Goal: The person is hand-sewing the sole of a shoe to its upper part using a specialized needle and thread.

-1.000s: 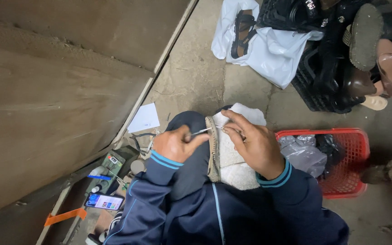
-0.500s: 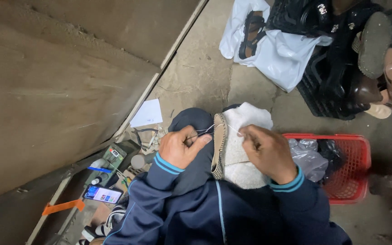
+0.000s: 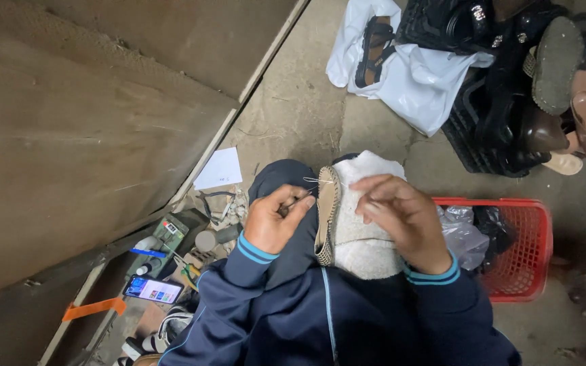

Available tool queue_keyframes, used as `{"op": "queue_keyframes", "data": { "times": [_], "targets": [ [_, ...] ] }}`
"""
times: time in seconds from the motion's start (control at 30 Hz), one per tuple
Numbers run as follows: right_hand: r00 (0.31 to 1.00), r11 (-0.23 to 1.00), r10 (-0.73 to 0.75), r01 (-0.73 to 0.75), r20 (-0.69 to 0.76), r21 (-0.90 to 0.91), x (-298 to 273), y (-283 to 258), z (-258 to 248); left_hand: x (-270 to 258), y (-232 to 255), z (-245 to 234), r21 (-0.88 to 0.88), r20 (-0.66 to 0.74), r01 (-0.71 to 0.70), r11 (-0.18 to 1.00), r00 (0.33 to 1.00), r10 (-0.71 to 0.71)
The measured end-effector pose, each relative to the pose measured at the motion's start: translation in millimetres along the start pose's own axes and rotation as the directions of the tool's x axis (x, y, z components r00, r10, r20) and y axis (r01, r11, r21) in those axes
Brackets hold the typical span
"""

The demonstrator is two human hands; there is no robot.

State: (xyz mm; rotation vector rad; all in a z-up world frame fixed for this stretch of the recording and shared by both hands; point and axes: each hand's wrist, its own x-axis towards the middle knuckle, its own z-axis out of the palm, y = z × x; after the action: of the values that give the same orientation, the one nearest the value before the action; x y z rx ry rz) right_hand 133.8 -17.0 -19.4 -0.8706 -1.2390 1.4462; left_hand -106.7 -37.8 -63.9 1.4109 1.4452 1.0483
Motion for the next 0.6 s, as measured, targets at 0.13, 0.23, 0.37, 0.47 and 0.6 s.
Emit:
{"op": "queue_keyframes", "data": {
  "times": [0.13, 0.23, 0.37, 0.47, 0.6],
  "targets": [
    [0.995, 0.900, -0.041, -0.001, -0.088, -0.436, 3, -3, 22, 11, 25, 13, 0.080, 0.036, -0.031, 0.996, 0.999, 0.028],
    [0.983, 0.780, 0.095, -0.173, -0.160, -0.601, -3, 10, 27, 17, 25, 24, 0.153, 0.037, -0.029, 0.988, 0.999, 0.024],
    [0.986, 0.694, 0.034, -0.142, -0.164, -0.706, -5, 18, 26, 17, 7, 31, 0.107, 0.017, 0.036, 0.994, 0.999, -0.038],
    [0.990, 0.611, -0.034, -0.089, -0.139, -0.787, -7, 31, 19, 4, -1, 25, 0.002, 0.106, 0.123, 0.992, 0.987, -0.122],
    [0.990, 0.627, 0.039, -0.131, -0.137, -0.768, -5, 24, 19, -17, -1, 10, -0.018, 0.090, 0.103, 0.994, 0.991, -0.101]
  ]
}}
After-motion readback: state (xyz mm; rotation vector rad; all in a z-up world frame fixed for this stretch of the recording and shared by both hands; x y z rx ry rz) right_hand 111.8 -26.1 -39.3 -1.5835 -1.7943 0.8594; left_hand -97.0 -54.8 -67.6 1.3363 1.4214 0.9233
